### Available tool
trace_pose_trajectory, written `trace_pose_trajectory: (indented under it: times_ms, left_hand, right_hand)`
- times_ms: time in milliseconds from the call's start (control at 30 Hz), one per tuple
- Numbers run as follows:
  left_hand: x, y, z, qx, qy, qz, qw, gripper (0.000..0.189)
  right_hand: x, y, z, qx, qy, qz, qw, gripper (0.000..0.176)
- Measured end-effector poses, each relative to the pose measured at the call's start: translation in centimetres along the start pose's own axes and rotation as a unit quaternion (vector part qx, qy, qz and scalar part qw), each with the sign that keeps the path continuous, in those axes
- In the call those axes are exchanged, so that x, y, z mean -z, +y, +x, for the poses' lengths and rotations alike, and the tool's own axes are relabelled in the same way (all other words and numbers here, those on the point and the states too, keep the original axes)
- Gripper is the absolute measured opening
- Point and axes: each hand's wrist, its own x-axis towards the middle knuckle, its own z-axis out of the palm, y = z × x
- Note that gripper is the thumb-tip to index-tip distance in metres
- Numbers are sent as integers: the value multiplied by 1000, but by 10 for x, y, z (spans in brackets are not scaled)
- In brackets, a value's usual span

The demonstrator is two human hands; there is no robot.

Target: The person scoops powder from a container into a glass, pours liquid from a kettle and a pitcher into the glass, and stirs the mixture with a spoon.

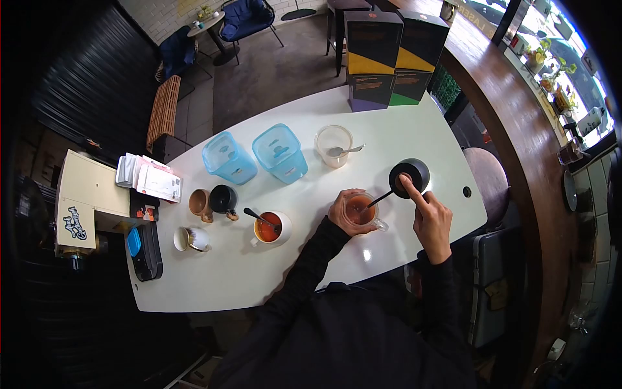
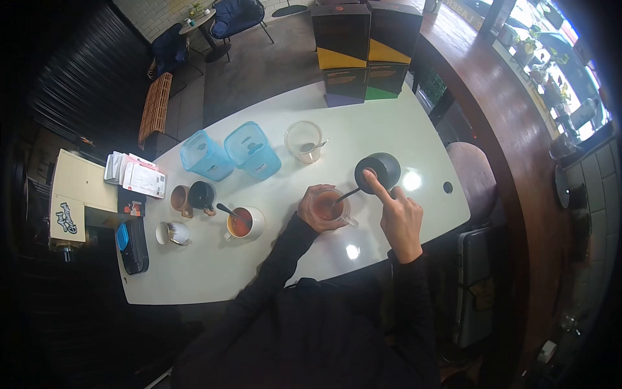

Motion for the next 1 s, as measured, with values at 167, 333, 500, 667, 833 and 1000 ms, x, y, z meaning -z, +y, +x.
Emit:
trace_pose_trajectory:
  times_ms: [167,333,500,667,833,1000]
  left_hand:
    - [1,-3,-1,27,-10,-2,1000,102]
    - [3,-2,2,-25,-8,43,999,107]
    - [4,-5,5,-95,0,114,989,113]
    - [-1,1,3,-19,20,6,1000,124]
    - [-1,-8,3,-39,5,10,999,126]
    - [-2,-13,2,-37,18,16,999,131]
  right_hand:
    - [2,0,-2,5,-2,-9,1000,83]
    - [6,-6,1,18,-4,-20,1000,83]
    - [1,-14,5,16,6,-22,1000,84]
    - [3,-16,8,2,27,-21,999,83]
    - [19,-11,11,5,46,-44,998,82]
    - [32,-8,8,22,48,-60,997,83]
